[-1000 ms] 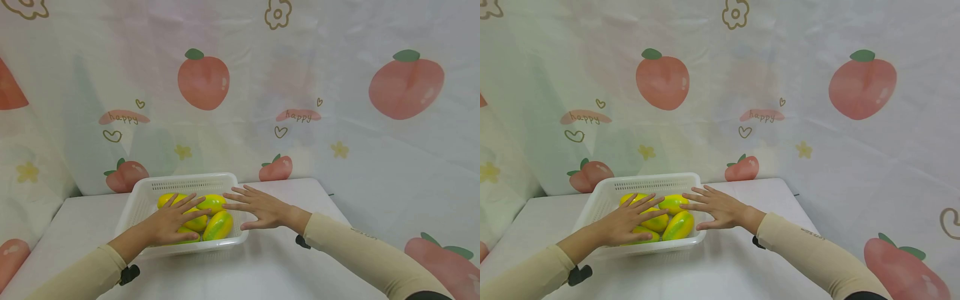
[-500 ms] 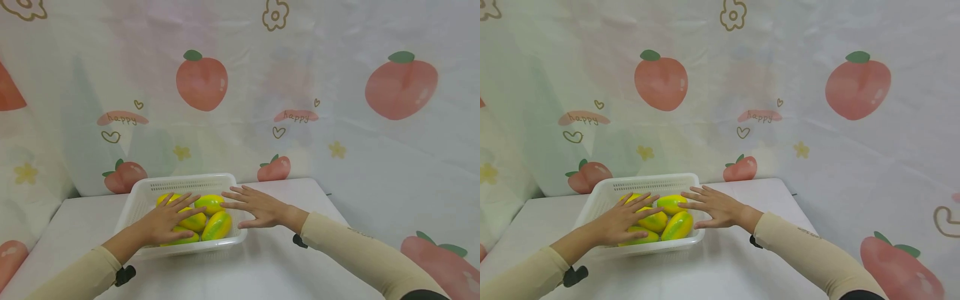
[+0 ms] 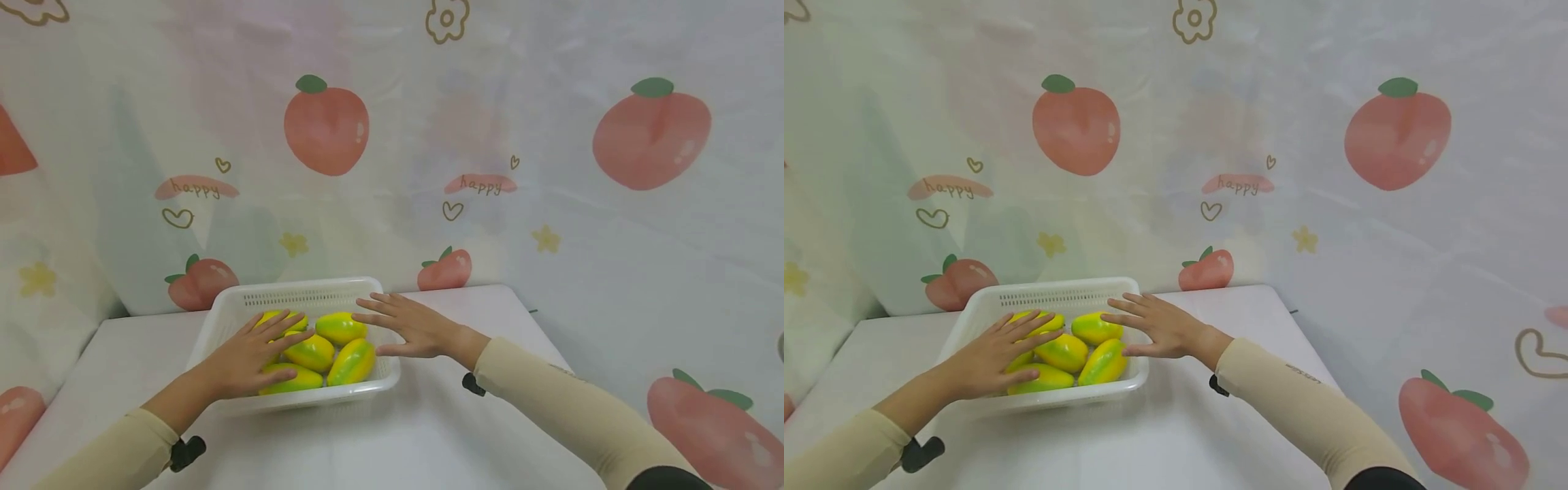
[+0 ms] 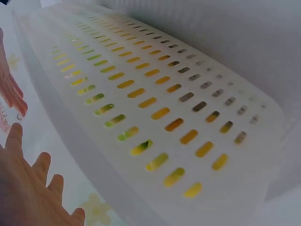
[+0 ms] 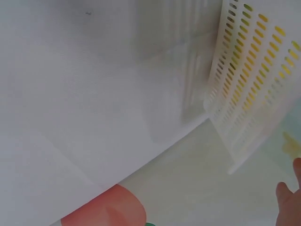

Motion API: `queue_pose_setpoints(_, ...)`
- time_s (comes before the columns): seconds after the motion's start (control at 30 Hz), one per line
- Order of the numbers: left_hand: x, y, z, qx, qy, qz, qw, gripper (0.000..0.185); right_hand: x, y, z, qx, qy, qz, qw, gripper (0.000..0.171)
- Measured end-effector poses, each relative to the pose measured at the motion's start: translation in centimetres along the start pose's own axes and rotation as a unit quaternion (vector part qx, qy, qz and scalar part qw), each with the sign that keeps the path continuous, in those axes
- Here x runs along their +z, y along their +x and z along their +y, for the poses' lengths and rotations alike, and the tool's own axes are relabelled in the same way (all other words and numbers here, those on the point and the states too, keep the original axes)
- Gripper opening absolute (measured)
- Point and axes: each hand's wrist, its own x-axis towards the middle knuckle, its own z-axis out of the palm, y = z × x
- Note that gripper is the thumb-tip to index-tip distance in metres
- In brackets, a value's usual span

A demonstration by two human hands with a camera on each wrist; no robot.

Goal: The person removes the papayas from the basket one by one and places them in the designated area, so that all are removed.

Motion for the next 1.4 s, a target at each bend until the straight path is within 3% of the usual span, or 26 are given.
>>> queue_pose_setpoints(0.4,-0.9,-2.1,-1.0,-0.033,0.007,0.013,0.9993,0.063,-0.1,2.2,-0.2,0.009,0.011,-0.002,1.0,0.068)
queue_pose_setpoints(0.67,-0.8,-3.8,-1.9,-0.051,0.012,0.044,0.9977,0.062,0.2,3.3,-0.4,0.043,0.018,-0.021,0.999,0.069)
queue_pose_setpoints(1.17,-1.0,-6.8,-3.6,-0.132,0.0,0.095,0.9867,0.065,-0.4,5.1,0.0,0.118,0.063,-0.041,0.99,0.069)
queue_pose_setpoints(1.4,-1.7,-8.1,-3.9,-0.175,-0.004,0.104,0.979,0.064,-0.1,6.2,0.2,0.132,0.057,-0.045,0.989,0.069)
